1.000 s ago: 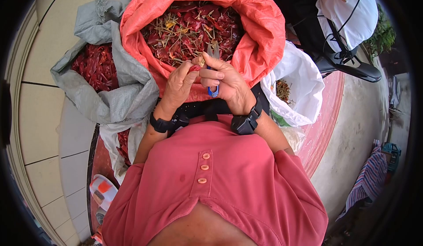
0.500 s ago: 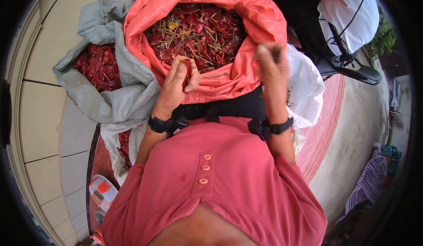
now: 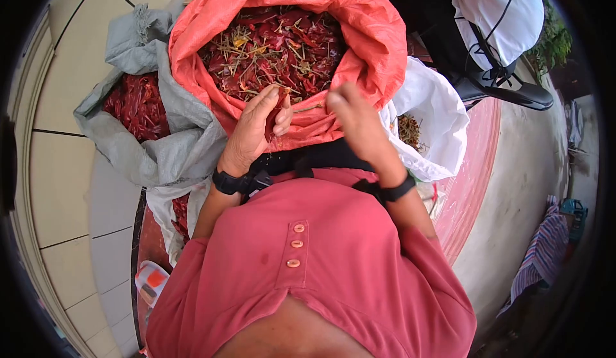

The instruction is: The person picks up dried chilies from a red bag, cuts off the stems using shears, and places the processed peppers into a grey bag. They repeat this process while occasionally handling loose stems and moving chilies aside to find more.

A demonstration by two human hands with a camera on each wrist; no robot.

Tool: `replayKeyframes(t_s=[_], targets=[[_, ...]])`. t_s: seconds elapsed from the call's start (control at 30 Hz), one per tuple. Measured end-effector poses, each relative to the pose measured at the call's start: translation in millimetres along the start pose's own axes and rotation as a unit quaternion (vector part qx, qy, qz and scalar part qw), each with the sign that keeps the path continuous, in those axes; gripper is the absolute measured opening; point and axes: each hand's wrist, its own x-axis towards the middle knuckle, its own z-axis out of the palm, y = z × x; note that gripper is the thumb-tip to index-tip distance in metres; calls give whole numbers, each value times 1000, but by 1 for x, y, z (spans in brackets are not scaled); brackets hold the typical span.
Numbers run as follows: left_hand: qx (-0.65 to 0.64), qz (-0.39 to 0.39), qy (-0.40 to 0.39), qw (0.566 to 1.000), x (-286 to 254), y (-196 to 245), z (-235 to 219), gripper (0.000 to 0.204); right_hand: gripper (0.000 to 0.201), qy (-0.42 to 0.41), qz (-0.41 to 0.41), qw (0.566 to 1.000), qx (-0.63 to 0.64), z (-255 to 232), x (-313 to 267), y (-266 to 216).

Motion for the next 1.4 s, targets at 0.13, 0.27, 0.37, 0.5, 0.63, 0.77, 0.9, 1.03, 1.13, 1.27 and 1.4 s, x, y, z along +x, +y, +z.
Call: replayKeyframes(t_s=[0.13,0.27,0.37,0.5,0.63,0.77,0.9,1.03,1.13,1.27,1.4], targets=[[31,-13,22,999,-2,3,3,25,33,-62,-42,997,-23,24,19,-30],[35,2,36,999,-3,0,0,24,34,-73,-47,996,-27,31,23,-30],[31,14,34,999,-2,-3,-2,24,33,-63,-62,995,-54,30,20,-35],[112,28,28,993,1,-6,-5,25,32,-55,-61,993,-79,30,20,-34],[158,21,30,987,-2,-6,1,27,31,-40,-66,993,-92,36,19,-34],[209,49,29,976,-4,-7,-3,28,27,-21,-76,989,-122,38,18,-35],[234,54,43,970,-2,-10,-2,30,25,-37,-33,997,-61,38,16,-34],[235,67,45,969,0,-16,-4,27,26,-29,-24,999,-10,41,13,-24],[239,88,87,963,-2,-13,1,21,27,47,-47,996,55,48,18,-2],[363,146,158,906,-14,9,9,20,29,25,72,968,241,42,21,8],[564,300,211,740,-45,55,16,21,31,-59,251,881,398,38,20,12]])
